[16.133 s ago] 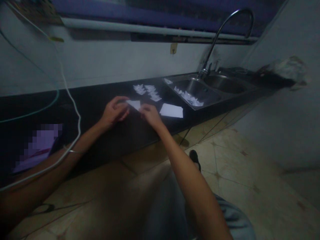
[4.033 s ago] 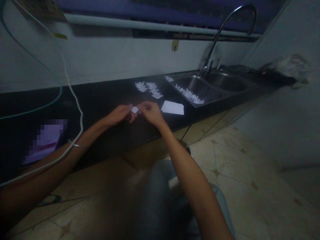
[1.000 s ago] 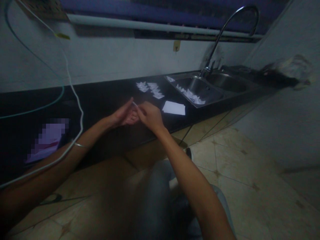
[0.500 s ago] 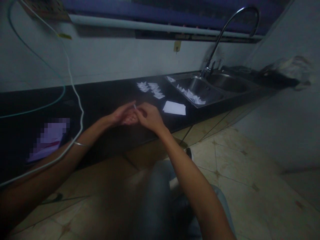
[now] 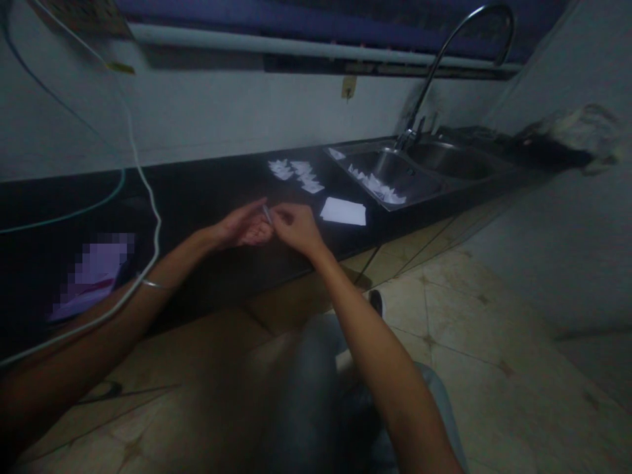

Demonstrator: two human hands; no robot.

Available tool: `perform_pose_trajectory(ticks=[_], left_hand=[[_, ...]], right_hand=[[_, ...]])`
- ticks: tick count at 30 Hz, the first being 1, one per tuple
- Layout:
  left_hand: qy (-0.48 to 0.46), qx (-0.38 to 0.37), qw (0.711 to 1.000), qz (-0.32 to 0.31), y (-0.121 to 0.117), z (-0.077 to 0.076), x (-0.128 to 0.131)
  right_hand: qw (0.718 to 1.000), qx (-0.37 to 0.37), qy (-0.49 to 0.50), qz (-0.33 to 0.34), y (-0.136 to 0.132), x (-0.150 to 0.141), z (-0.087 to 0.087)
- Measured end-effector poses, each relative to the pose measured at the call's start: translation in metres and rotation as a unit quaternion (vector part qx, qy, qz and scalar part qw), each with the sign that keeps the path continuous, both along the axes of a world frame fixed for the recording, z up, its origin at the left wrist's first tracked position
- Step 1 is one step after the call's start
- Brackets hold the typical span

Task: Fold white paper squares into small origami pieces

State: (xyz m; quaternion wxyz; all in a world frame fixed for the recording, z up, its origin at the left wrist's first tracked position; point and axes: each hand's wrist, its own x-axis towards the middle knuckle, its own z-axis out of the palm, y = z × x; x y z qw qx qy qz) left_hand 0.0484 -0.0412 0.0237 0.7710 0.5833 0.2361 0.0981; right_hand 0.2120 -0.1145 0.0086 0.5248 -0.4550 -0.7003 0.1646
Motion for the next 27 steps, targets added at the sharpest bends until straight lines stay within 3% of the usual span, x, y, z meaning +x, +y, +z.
perform_pose_trajectory(ticks=[4,8,12,16,21,27], left_hand=[[0.031,0.025,0.999,0.015,0.000,-0.005,0.005],[0.016,0.094,0.995,0.024,-0.009,-0.003,0.005],[0.030,0.198,0.980,0.009,-0.023,0.009,0.001],[0.028,0.190,0.981,0.007,-0.026,0.015,-0.002],[-0.010,0.193,0.981,0.009,-0.021,0.010,-0.004],[-0.007,0.209,0.977,0.030,-0.019,0.007,-0.007]], right_hand=[[0.991,0.019,-0.118,-0.059,-0.007,-0.003,0.002],[0.986,0.013,-0.146,-0.075,-0.006,-0.003,0.003],[0.994,0.017,-0.106,-0.018,-0.004,-0.001,0.004],[0.998,0.022,-0.055,0.002,-0.003,-0.001,0.003],[1.000,-0.003,0.021,-0.005,0.003,0.004,-0.003],[0.981,-0.104,0.132,0.098,0.010,0.012,-0.003]])
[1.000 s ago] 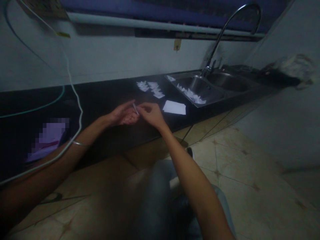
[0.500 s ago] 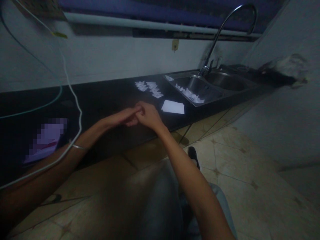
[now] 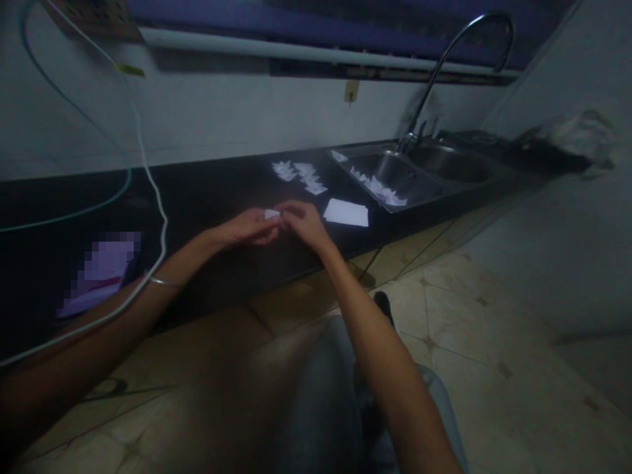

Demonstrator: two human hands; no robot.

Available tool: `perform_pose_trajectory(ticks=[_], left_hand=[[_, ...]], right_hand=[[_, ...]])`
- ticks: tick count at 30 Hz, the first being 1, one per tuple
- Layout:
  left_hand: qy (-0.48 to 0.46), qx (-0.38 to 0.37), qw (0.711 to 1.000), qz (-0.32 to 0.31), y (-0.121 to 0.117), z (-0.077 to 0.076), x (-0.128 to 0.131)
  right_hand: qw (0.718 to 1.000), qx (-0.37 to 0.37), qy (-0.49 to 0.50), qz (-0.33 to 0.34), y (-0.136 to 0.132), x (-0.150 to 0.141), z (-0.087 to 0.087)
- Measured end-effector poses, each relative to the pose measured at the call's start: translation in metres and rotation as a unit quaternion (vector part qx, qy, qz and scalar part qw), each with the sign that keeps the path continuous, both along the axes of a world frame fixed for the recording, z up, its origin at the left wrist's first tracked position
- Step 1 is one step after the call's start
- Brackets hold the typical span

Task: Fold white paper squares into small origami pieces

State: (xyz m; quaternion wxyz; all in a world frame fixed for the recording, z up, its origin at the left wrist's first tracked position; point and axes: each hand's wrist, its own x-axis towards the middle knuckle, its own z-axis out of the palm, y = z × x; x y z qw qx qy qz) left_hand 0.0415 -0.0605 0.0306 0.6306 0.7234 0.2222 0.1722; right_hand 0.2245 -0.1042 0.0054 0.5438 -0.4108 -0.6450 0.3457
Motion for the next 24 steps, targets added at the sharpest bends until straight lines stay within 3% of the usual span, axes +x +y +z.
perform_pose_trajectory(ticks=[7,11,17,19,24], left_hand=[[-0.017,0.046,0.994,-0.095,-0.003,0.010,-0.002],[-0.008,0.023,0.997,-0.077,-0.003,0.011,-0.002],[0.013,-0.018,1.000,-0.021,-0.002,0.005,0.001],[0.022,0.019,1.000,0.009,-0.003,0.002,0.005],[0.024,0.193,0.978,0.074,-0.005,-0.007,0.010]], right_hand=[[0.997,-0.041,0.052,0.027,0.001,-0.002,-0.004],[0.999,-0.032,0.041,0.017,0.004,-0.001,-0.006],[0.998,-0.013,0.014,-0.053,0.005,0.000,-0.003],[0.998,-0.011,0.009,-0.068,0.006,0.000,-0.004],[0.998,0.007,0.013,-0.053,0.011,0.001,-0.010]])
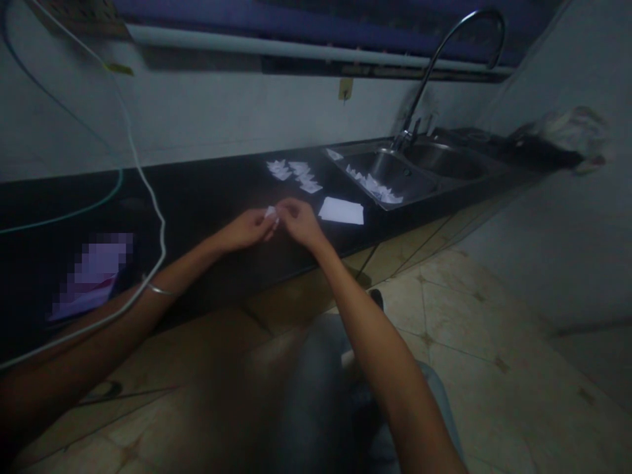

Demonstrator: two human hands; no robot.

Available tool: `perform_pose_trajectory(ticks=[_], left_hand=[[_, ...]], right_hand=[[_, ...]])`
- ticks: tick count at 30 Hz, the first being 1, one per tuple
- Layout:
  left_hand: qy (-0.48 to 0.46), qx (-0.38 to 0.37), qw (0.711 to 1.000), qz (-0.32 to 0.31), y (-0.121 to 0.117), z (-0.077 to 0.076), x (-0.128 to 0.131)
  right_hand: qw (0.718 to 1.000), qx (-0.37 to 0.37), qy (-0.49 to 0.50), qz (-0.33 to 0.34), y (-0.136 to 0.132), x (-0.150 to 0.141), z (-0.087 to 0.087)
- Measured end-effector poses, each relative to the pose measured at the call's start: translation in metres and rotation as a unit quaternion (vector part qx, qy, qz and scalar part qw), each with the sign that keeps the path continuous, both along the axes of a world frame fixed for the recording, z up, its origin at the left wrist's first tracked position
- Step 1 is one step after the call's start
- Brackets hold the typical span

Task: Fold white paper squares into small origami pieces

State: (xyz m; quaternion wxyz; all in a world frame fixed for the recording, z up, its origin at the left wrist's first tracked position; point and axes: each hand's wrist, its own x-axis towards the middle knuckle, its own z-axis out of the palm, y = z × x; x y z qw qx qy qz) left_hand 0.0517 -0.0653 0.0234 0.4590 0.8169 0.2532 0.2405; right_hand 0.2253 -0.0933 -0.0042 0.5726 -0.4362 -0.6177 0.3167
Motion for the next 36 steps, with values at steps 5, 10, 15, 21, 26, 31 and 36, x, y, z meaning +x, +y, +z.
perform_pose_trajectory(ticks=[5,10,15,21,26,31,36], left_hand=[[-0.013,0.033,0.999,-0.016,0.002,-0.003,-0.002],[-0.013,-0.023,0.998,-0.052,0.002,0.002,-0.006],[0.006,-0.078,0.994,-0.070,0.002,0.004,-0.009],[-0.023,-0.040,0.998,-0.048,0.000,0.002,-0.006],[-0.031,-0.071,0.996,-0.048,0.001,0.003,-0.009],[-0.054,-0.077,0.996,-0.005,0.000,0.005,-0.006],[-0.061,-0.007,0.998,0.000,-0.003,0.009,-0.005]], right_hand=[[0.998,-0.023,-0.012,0.052,-0.004,-0.003,0.004],[0.996,-0.009,-0.041,0.076,-0.008,-0.004,0.008],[0.997,0.015,-0.065,0.043,-0.008,-0.002,0.005],[0.998,0.006,-0.053,0.029,-0.006,-0.002,0.003],[0.998,-0.023,-0.028,0.059,-0.009,-0.003,0.007],[0.996,-0.018,-0.033,0.076,-0.011,-0.004,0.009],[0.995,-0.007,-0.065,0.080,-0.014,-0.005,0.011]])
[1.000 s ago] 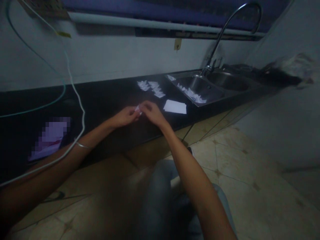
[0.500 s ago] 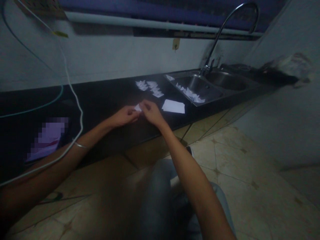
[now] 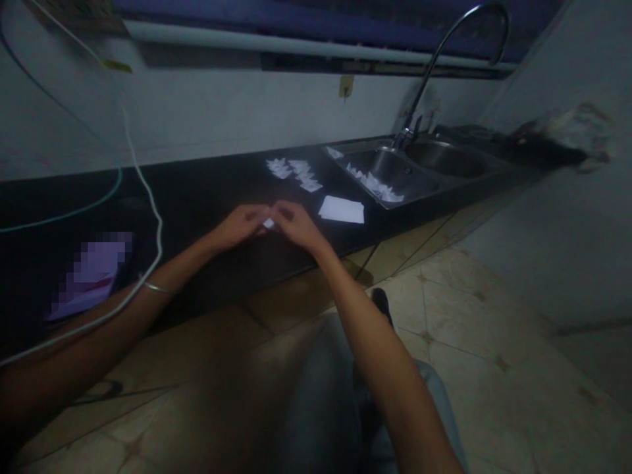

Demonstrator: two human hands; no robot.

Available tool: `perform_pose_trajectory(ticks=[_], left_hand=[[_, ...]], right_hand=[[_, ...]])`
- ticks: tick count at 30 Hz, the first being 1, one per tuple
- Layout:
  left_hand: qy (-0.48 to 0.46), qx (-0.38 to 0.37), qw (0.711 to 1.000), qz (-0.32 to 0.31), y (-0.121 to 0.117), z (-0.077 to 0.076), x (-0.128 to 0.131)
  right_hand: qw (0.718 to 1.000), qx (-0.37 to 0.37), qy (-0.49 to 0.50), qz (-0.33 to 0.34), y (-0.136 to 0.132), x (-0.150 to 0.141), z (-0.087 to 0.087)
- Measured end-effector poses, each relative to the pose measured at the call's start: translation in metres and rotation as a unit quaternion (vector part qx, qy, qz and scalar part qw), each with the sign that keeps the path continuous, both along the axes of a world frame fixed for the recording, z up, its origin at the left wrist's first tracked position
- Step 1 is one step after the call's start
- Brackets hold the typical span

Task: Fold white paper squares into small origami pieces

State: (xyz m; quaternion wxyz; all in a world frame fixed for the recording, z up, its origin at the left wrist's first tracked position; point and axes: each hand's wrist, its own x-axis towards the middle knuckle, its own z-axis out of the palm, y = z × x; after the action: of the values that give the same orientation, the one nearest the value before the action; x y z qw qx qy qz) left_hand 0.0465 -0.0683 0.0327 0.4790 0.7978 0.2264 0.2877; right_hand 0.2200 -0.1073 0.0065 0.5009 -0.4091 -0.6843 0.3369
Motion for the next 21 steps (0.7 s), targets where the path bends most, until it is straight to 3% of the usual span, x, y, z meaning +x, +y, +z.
perform_pose_trajectory(ticks=[6,10,18,21], left_hand=[[-0.014,0.003,1.000,-0.027,0.001,-0.005,-0.003],[-0.022,-0.026,0.999,-0.036,0.005,-0.009,-0.002],[-0.010,0.049,0.999,0.006,0.008,-0.005,-0.006],[-0.021,0.027,0.999,0.013,0.009,-0.006,-0.006]], right_hand=[[1.000,0.027,0.001,0.008,0.000,0.001,0.001],[0.999,-0.006,0.046,0.002,0.001,0.001,0.001],[0.999,-0.023,0.027,0.005,-0.002,-0.001,0.000],[1.000,-0.020,0.007,0.005,-0.003,-0.001,0.000]])
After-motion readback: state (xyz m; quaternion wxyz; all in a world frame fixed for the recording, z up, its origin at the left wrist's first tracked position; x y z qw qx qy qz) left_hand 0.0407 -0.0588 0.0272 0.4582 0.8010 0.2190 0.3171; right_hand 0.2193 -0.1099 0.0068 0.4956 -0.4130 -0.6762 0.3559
